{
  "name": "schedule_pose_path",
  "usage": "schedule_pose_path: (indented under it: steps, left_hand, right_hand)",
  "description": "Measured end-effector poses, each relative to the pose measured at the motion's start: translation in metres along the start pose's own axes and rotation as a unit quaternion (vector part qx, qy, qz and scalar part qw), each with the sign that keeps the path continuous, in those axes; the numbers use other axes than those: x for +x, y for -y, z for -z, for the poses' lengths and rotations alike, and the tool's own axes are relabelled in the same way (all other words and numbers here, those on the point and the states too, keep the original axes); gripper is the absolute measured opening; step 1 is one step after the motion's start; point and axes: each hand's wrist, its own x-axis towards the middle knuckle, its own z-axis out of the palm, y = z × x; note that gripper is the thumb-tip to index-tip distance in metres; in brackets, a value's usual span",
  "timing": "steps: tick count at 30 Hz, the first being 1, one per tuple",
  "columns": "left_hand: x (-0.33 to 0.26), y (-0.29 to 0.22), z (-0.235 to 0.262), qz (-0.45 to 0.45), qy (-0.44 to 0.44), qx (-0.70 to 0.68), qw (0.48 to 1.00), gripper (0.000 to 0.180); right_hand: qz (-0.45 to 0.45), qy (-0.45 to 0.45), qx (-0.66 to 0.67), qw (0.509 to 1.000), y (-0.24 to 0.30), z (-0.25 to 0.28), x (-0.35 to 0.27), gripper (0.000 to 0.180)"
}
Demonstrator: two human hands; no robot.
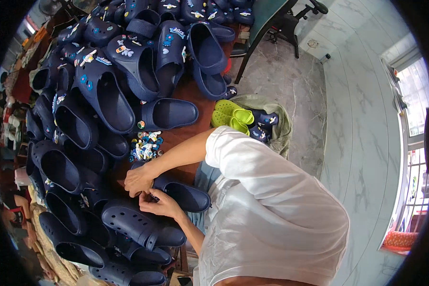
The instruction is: Decorating blue clog shoes by pushing various plastic charms into the holes on the top of the shoes.
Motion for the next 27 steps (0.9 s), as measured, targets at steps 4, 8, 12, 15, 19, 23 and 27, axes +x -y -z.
schedule_pose_path:
  steps: [4,8,12,15,19,23,27]
  left_hand:
    - [-0.001,0.005,-0.002,-0.004,-0.003,-0.015,1.000,0.033]
    - [-0.001,0.006,-0.003,0.010,-0.010,-0.040,0.999,0.037]
    - [-0.002,0.000,-0.002,0.004,-0.020,-0.015,1.000,0.037]
    - [-0.003,0.001,-0.003,-0.014,-0.008,-0.025,1.000,0.039]
    - [-0.003,0.009,-0.006,-0.028,-0.009,-0.041,0.999,0.040]
    - [-0.002,0.012,0.002,-0.015,-0.003,-0.041,0.999,0.040]
    - [0.002,0.014,-0.006,-0.016,0.018,-0.056,0.998,0.038]
  right_hand:
    - [-0.023,0.067,-0.025,0.997,0.000,-0.001,0.008,0.026]
    - [-0.043,0.079,-0.006,0.996,0.007,0.002,0.009,0.026]
    - [-0.059,0.091,0.004,0.994,0.006,0.003,0.009,0.027]
    - [-0.041,0.004,-0.022,0.999,-0.002,-0.016,0.004,0.025]
    - [-0.003,-0.033,-0.061,0.998,-0.008,-0.022,0.006,0.030]
    - [0.020,-0.040,-0.054,0.998,-0.005,-0.027,0.011,0.035]
    - [-0.055,-0.017,-0.056,0.997,-0.009,-0.019,0.000,0.034]
